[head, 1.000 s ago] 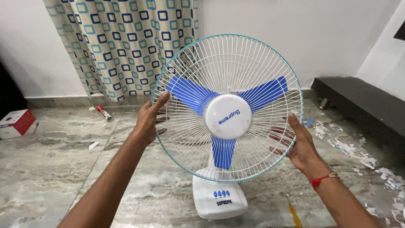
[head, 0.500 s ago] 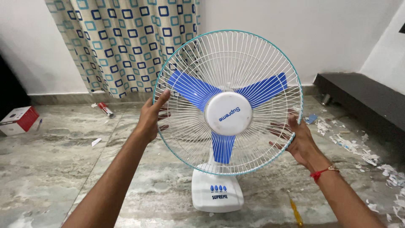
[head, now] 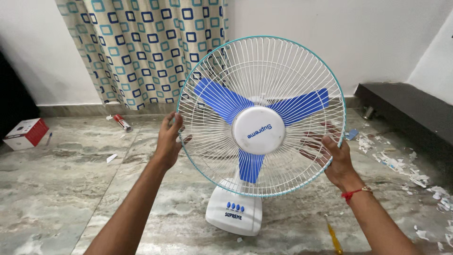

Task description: The person disassembles a table fan by first removing the front grill, then the rear grill, and finally detaching the fan blades from the motor hub. A screwdriver is used to loosen the grill fastener.

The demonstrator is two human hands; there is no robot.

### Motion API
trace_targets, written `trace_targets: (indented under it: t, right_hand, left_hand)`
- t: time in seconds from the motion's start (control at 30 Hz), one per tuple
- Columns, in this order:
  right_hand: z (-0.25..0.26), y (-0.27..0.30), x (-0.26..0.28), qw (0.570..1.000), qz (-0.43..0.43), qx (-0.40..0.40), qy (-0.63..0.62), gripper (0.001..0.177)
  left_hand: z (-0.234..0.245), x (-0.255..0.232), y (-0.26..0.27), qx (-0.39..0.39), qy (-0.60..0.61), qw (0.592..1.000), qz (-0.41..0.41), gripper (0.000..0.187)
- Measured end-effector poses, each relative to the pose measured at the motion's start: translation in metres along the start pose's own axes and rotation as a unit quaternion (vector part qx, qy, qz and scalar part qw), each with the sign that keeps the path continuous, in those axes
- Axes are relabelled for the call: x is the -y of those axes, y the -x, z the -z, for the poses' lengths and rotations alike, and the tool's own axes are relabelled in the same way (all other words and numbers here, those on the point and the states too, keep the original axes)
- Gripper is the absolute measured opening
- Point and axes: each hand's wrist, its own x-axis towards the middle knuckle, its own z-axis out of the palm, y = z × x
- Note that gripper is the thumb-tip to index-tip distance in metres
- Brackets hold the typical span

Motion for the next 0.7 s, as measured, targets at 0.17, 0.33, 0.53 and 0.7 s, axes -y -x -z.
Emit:
trace_targets:
  t: [0.17,0.33,0.53,0.7]
  right_hand:
    - [-0.017,0.000,0.006,0.999,-0.016,-0.039,0.027,0.080]
    - [-0.019,-0.002,0.007,0.999,-0.017,-0.034,0.029,0.082]
    - [-0.010,0.000,0.007,1.000,-0.008,-0.013,0.024,0.083]
    - [-0.008,0.004,0.011,0.999,0.015,0.004,0.051,0.083]
  left_hand:
    - [0.019,0.059,0.021,-0.068,0.051,0.996,0.036,0.093]
    - [0.035,0.118,0.059,-0.091,-0.032,0.990,0.107,0.087]
    - [0.037,0.146,0.082,-0.059,-0.153,0.976,0.145,0.093]
    - [0.013,0.159,0.113,-0.025,-0.194,0.927,0.320,0.098]
